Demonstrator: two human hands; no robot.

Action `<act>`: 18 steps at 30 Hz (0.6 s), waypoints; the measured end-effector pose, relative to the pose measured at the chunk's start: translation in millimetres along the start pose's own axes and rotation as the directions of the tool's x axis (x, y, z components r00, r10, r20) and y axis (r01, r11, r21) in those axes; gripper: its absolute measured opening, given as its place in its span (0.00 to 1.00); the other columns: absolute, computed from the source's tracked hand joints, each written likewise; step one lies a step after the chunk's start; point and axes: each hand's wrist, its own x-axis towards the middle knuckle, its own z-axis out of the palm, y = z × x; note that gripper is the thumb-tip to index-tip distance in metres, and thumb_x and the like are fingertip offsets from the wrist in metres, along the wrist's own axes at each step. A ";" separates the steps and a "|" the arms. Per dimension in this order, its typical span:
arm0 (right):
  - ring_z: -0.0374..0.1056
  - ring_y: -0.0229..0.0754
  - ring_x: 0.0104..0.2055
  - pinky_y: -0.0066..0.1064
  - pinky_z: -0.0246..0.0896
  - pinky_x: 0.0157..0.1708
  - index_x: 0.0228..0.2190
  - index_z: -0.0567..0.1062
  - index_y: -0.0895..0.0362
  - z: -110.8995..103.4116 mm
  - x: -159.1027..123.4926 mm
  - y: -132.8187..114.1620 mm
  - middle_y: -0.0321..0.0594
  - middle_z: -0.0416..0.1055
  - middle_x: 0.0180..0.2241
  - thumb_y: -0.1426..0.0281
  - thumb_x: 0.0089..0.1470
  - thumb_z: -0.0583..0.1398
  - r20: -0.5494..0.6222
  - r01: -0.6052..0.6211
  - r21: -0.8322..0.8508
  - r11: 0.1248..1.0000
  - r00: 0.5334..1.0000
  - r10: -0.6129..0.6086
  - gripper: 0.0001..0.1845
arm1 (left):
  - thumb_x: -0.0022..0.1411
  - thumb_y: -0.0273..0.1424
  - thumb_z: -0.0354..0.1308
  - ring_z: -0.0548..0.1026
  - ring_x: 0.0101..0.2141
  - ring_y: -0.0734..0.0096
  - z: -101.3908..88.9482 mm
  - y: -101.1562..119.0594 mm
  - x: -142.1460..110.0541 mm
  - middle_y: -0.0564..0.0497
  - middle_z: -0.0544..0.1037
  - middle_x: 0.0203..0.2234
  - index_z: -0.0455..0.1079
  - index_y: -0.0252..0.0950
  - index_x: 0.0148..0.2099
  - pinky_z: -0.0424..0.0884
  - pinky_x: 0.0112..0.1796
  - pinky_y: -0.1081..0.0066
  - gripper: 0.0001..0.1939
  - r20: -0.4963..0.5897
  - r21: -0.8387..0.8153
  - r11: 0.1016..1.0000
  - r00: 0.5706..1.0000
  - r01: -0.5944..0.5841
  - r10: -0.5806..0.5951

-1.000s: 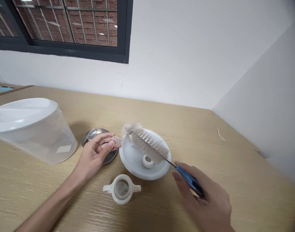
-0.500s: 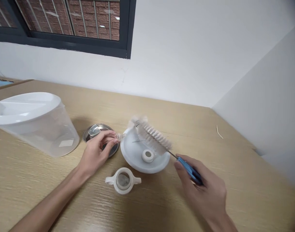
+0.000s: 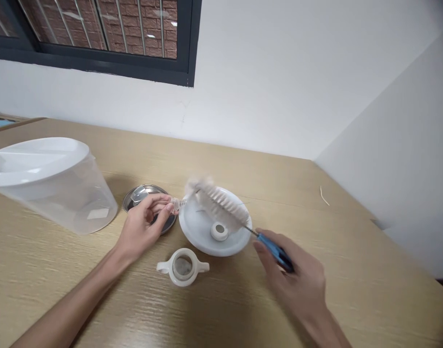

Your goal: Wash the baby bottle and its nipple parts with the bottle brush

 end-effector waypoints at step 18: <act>0.66 0.30 0.20 0.24 0.61 0.22 0.48 0.76 0.56 0.6 -2.7 -0.4 0.30 0.73 0.25 0.75 0.61 0.65 0.034 0.142 -0.050 0.989 0.989 -0.140 0.13 | 0.64 0.38 0.68 0.85 0.32 0.68 4.3 17.5 2.5 0.48 0.84 0.32 0.71 0.34 0.43 0.80 0.37 0.74 0.14 -0.010 -0.190 0.980 0.998 0.063 -0.066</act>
